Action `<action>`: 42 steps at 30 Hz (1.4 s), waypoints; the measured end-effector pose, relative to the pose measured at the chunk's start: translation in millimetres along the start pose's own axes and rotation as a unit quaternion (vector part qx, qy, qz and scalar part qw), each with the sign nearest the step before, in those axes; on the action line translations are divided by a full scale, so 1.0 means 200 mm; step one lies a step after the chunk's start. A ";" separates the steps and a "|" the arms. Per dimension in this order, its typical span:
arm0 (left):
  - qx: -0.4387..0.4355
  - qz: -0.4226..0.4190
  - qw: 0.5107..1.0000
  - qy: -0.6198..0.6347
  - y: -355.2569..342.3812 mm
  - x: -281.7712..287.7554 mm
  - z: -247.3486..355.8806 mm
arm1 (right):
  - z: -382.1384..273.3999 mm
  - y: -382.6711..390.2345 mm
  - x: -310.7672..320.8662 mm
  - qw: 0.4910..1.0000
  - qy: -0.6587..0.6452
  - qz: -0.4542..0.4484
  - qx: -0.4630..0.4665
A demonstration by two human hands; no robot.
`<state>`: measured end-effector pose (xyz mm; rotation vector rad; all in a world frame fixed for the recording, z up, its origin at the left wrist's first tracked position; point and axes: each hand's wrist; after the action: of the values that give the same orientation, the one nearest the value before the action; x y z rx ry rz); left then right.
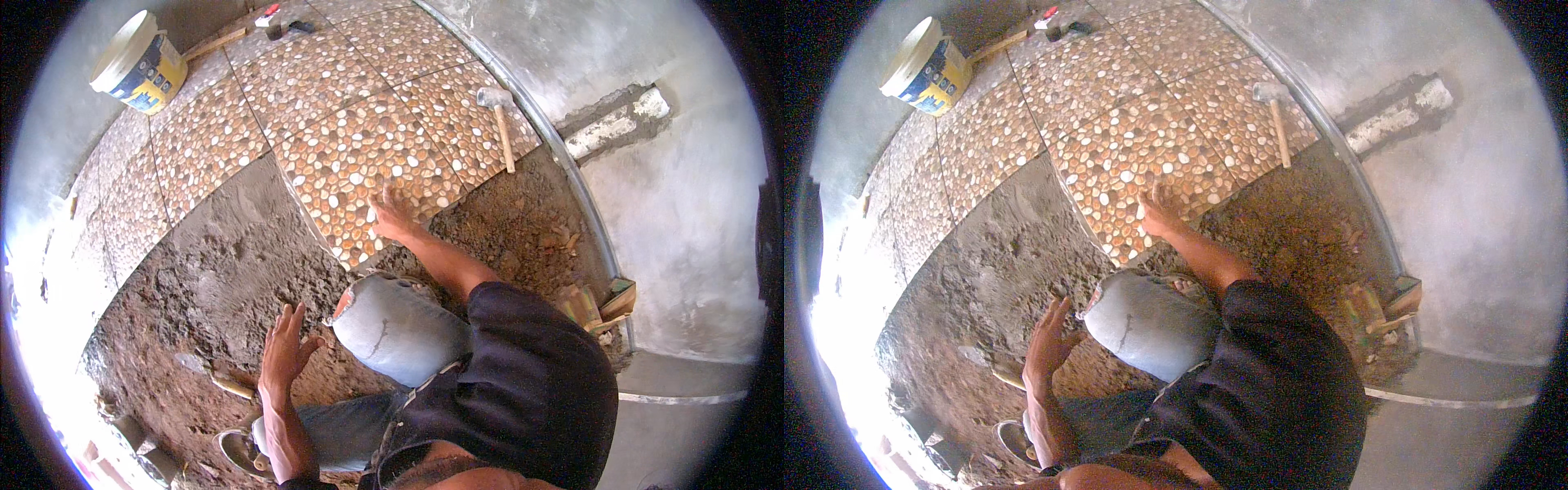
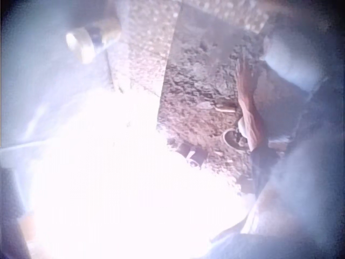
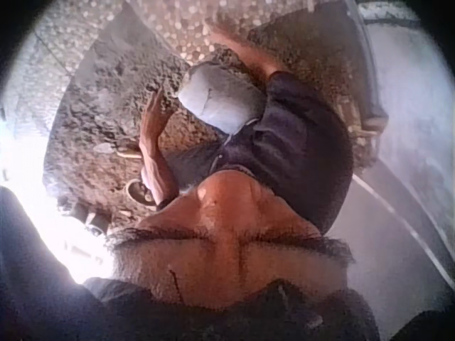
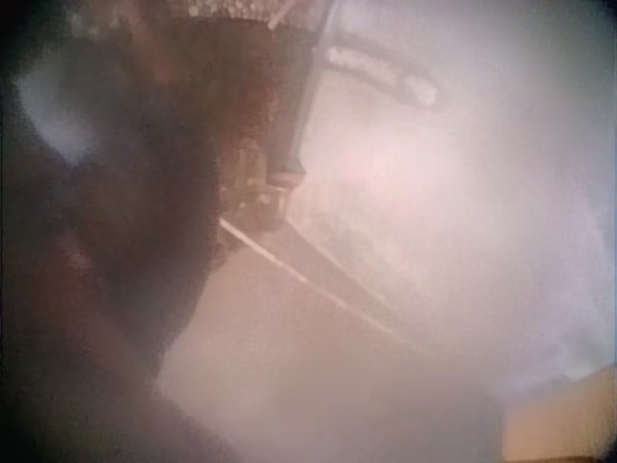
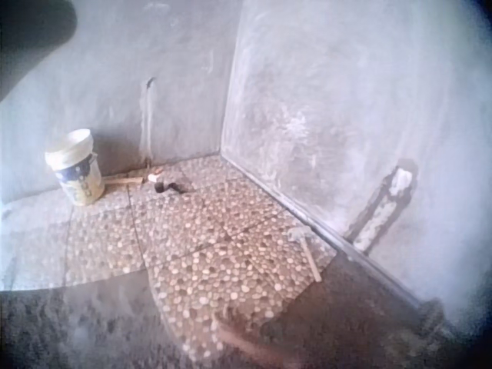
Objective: The person applies mortar to the ground using a trowel, places a stone-patterned tile onto the mortar, and levels it by tapping with a mallet and adjusting its position by hand.
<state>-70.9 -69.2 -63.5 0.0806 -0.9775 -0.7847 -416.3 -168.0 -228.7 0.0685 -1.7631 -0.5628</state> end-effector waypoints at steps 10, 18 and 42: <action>-0.030 0.011 0.999 -0.029 0.16 0.03 0.06 | -0.02 -0.07 0.02 0.999 0.010 -0.034 0.027; -0.013 0.067 0.997 -0.045 0.31 0.12 0.13 | 0.42 -0.29 0.08 0.993 -0.111 0.051 0.003; -0.013 -0.024 1.000 -0.011 0.21 -0.05 0.04 | 0.39 -0.49 0.29 0.988 -0.043 -0.055 -0.136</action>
<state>-55.9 -29.9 -49.2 0.0722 -0.9883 -0.8435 -529.2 -247.3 -228.5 -0.0487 -1.7573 -0.8929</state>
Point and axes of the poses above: each hand's wrist, its own y-axis away from the middle knuckle, its own x-axis out of the back of the hand, z = x × y, and after that the axes turned 7 degrees about -x, right-handed
